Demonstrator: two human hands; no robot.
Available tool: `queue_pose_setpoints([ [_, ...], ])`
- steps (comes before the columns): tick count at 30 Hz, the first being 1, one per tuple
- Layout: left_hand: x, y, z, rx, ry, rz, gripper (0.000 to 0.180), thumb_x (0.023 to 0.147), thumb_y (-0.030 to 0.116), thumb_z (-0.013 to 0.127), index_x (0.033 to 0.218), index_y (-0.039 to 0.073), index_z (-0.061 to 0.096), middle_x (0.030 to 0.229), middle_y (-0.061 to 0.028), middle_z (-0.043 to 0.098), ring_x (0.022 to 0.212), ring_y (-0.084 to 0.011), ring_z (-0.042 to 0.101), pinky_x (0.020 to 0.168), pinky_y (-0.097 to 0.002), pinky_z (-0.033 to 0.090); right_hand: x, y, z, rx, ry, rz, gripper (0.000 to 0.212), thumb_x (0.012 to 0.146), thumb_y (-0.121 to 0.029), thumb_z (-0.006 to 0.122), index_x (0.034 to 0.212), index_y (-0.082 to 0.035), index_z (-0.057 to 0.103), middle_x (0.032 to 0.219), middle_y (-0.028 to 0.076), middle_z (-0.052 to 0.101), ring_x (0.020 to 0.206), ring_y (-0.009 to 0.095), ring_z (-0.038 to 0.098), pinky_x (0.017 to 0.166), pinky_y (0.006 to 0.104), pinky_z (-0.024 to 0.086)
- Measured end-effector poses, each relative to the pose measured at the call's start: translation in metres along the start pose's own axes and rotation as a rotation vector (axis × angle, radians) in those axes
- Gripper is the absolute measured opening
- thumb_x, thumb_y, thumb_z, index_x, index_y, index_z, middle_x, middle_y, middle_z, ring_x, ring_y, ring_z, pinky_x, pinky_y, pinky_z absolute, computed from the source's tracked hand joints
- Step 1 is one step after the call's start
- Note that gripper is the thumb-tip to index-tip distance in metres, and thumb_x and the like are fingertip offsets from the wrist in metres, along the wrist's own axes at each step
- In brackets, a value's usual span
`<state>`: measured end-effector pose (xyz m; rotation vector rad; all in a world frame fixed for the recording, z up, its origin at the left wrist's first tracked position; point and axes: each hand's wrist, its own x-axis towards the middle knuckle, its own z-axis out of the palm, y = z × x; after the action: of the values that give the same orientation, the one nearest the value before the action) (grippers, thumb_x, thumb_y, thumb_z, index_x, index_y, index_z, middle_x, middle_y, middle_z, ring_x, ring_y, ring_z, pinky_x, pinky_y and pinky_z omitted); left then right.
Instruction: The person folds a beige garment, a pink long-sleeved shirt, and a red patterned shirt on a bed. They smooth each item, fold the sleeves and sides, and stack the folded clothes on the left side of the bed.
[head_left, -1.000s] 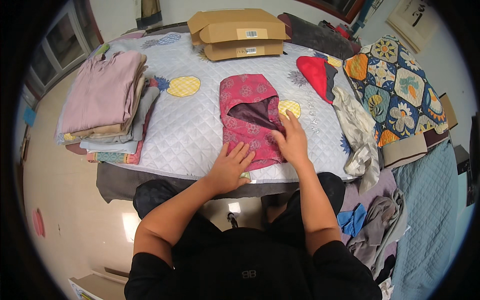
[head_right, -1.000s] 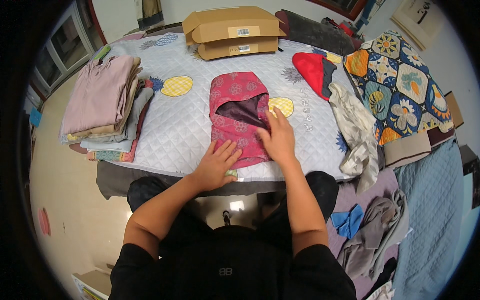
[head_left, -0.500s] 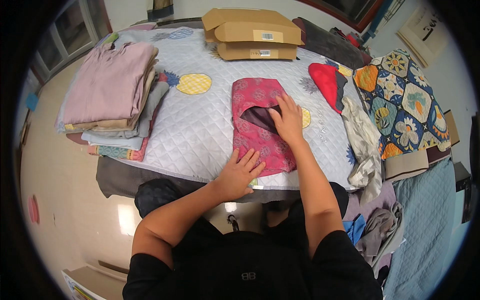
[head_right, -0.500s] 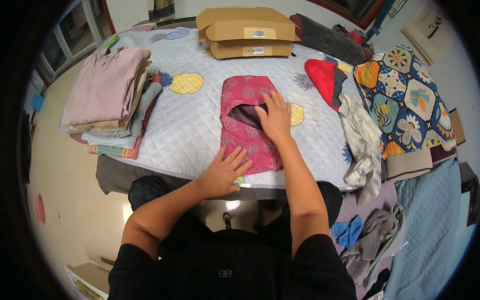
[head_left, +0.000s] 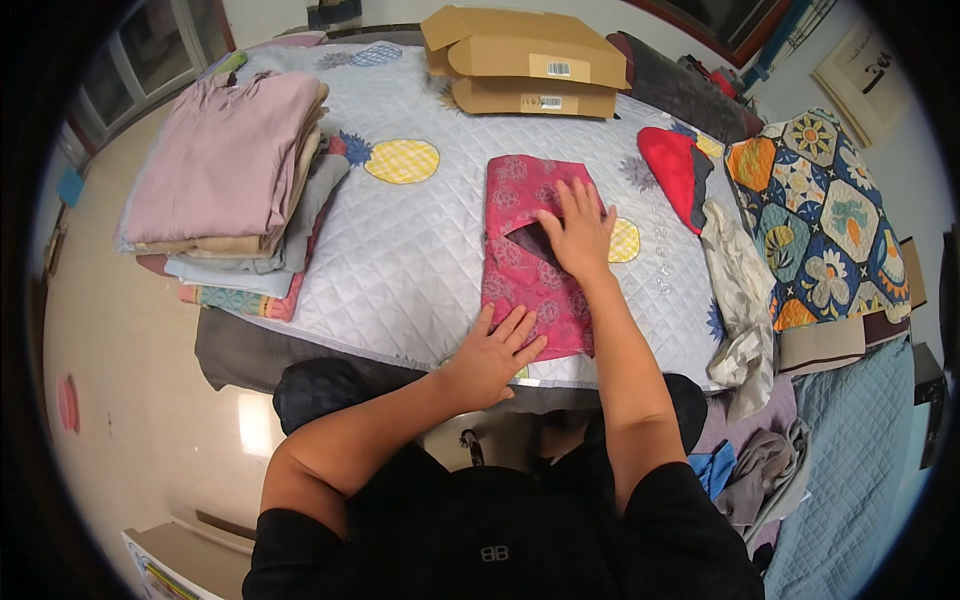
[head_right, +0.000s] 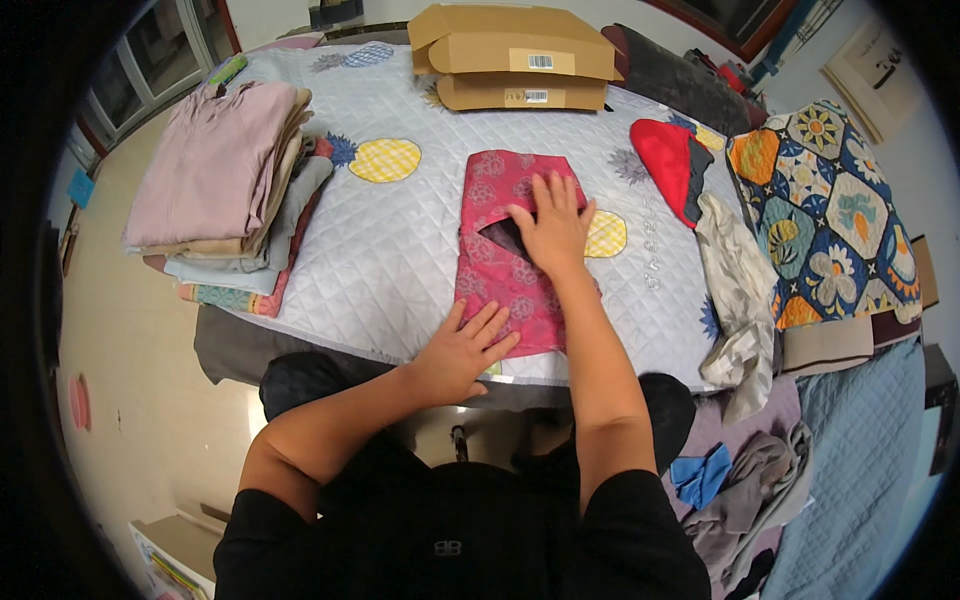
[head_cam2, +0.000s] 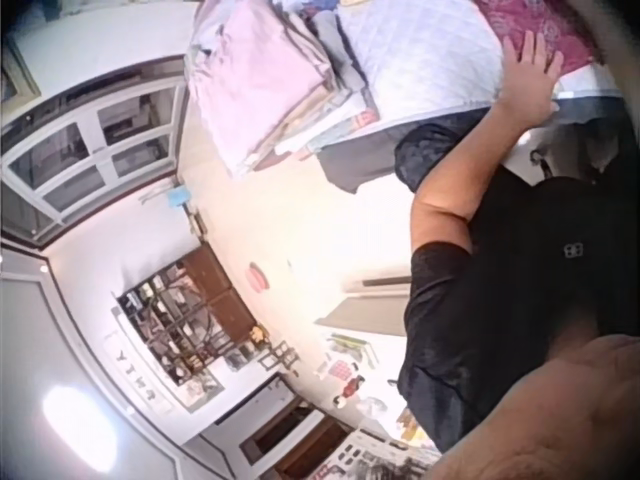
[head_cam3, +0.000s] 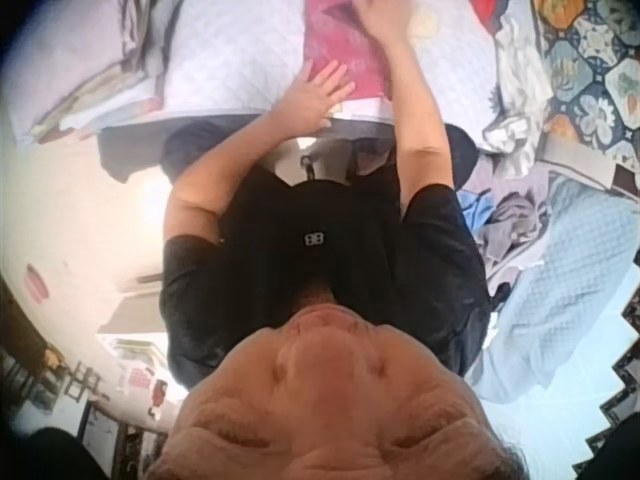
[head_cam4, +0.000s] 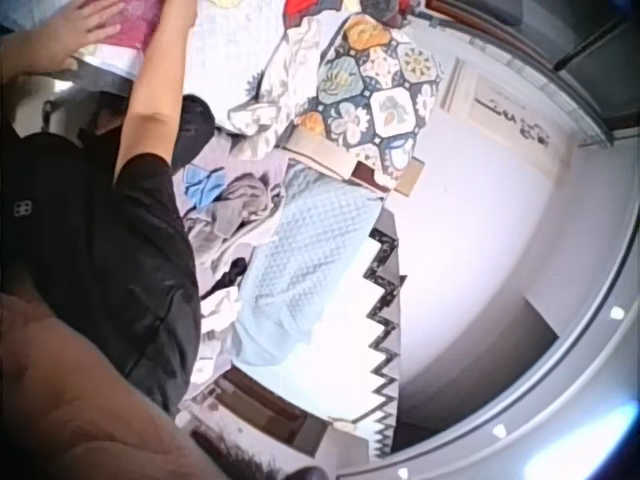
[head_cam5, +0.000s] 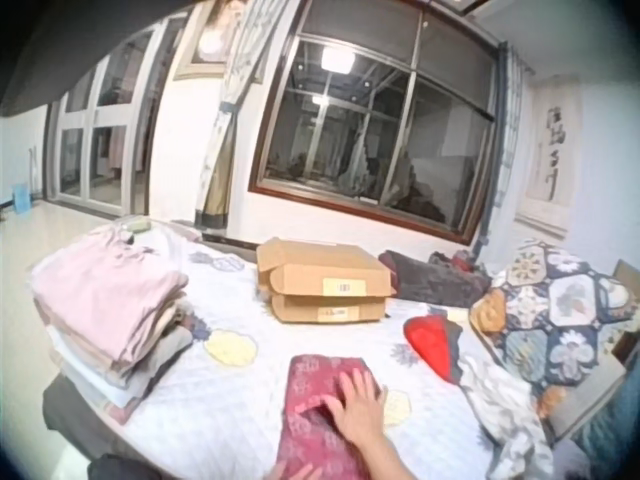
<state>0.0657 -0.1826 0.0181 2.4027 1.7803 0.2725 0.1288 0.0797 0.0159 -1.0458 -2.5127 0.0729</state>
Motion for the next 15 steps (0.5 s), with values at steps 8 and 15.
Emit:
queue_pose_setpoints([
  [8, 0.004, 0.004, -0.001, 0.010, -0.037, 0.029, 0.104, 0.073, 0.041, 0.086, 0.158, 0.012, 0.036, 0.162, -0.0242, 0.031, 0.152, -0.0406, 0.026, 0.119, -0.0651, 0.022, -0.030, -0.025, 0.031, 0.033, -0.258, -0.147, 0.074, 0.099, -0.058, 0.051, 0.159, -0.017, 0.037, 0.167, 0.013, 0.029, 0.156, 0.030, 0.021, 0.123, 0.0620, 0.011],
  [15, -0.001, 0.002, 0.003, 0.024, -0.030, -0.006, 0.104, 0.073, 0.042, 0.085, 0.159, 0.013, 0.035, 0.163, -0.0240, 0.030, 0.152, -0.0410, 0.027, 0.119, -0.0650, 0.021, -0.055, -0.041, -0.018, -0.031, -0.170, -0.172, 0.075, 0.097, -0.060, 0.053, 0.157, -0.016, 0.042, 0.164, 0.014, 0.035, 0.154, 0.030, 0.027, 0.123, 0.0621, 0.012],
])
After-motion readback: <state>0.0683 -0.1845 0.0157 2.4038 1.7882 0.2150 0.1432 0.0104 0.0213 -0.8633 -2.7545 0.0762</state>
